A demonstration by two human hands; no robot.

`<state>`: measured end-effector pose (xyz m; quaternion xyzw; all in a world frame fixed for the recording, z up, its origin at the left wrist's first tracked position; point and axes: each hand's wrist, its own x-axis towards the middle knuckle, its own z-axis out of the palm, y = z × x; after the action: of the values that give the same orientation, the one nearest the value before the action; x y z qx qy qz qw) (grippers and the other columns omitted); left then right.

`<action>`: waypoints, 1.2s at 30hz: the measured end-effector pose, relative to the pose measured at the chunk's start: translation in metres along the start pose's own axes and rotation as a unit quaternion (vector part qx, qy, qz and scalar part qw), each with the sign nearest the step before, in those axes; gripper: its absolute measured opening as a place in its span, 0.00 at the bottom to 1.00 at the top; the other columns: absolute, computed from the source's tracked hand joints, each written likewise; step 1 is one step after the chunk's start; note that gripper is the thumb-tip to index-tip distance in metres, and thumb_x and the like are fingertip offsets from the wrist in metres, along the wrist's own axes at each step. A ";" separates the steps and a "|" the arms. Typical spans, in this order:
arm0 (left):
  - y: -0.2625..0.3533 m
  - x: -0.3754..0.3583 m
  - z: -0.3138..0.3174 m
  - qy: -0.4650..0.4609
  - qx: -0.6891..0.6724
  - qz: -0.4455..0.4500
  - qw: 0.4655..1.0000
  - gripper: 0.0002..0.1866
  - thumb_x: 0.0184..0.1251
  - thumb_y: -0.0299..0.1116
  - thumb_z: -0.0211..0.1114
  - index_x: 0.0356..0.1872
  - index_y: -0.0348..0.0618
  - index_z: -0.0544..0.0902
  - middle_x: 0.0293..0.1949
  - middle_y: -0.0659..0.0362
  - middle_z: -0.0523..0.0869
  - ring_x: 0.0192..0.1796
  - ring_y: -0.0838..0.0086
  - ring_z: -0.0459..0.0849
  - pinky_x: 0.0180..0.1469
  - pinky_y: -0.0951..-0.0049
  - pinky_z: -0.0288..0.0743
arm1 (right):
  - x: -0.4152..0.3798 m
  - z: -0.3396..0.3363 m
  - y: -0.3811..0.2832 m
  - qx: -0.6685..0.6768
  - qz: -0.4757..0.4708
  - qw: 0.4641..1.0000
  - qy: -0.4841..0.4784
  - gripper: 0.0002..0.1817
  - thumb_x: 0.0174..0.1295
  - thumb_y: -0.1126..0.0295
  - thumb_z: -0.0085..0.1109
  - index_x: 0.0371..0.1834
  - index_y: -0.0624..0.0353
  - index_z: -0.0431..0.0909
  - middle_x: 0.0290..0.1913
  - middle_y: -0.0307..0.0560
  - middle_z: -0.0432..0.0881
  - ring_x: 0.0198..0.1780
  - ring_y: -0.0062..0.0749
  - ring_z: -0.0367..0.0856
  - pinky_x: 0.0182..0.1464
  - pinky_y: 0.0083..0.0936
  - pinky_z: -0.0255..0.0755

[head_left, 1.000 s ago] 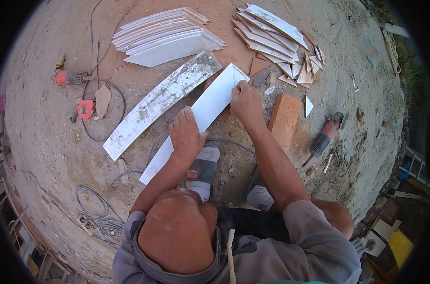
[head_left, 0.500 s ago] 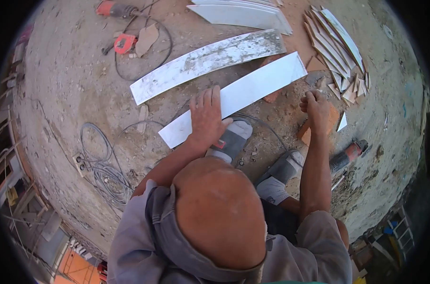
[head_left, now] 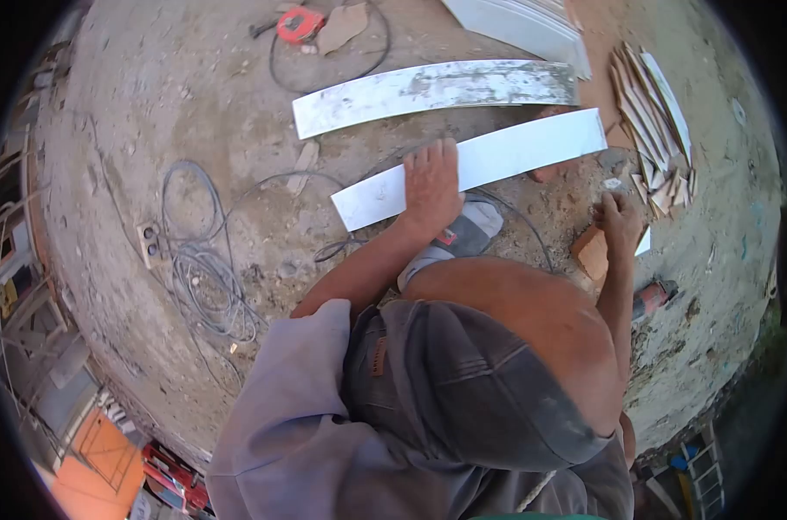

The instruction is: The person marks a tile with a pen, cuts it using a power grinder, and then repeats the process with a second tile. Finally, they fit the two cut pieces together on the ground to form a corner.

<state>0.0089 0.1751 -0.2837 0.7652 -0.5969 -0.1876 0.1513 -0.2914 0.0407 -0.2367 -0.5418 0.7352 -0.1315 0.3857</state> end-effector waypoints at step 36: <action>0.000 0.042 -0.003 -0.159 0.025 0.098 0.982 0.51 0.44 0.41 0.79 0.68 0.32 0.59 0.55 0.38 0.74 0.58 0.42 0.74 0.60 0.50 0.70 | 0.030 0.076 -0.008 0.438 0.089 0.893 -0.058 0.16 0.61 0.64 0.67 0.41 0.68 0.77 0.31 0.46 0.83 0.27 0.24 0.83 0.28 0.20 0.76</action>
<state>0.0193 0.1338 -0.2849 0.6670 -0.6901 -0.2759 0.0527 -0.2354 0.0282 -0.2957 -0.2568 0.6246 -0.3731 0.6362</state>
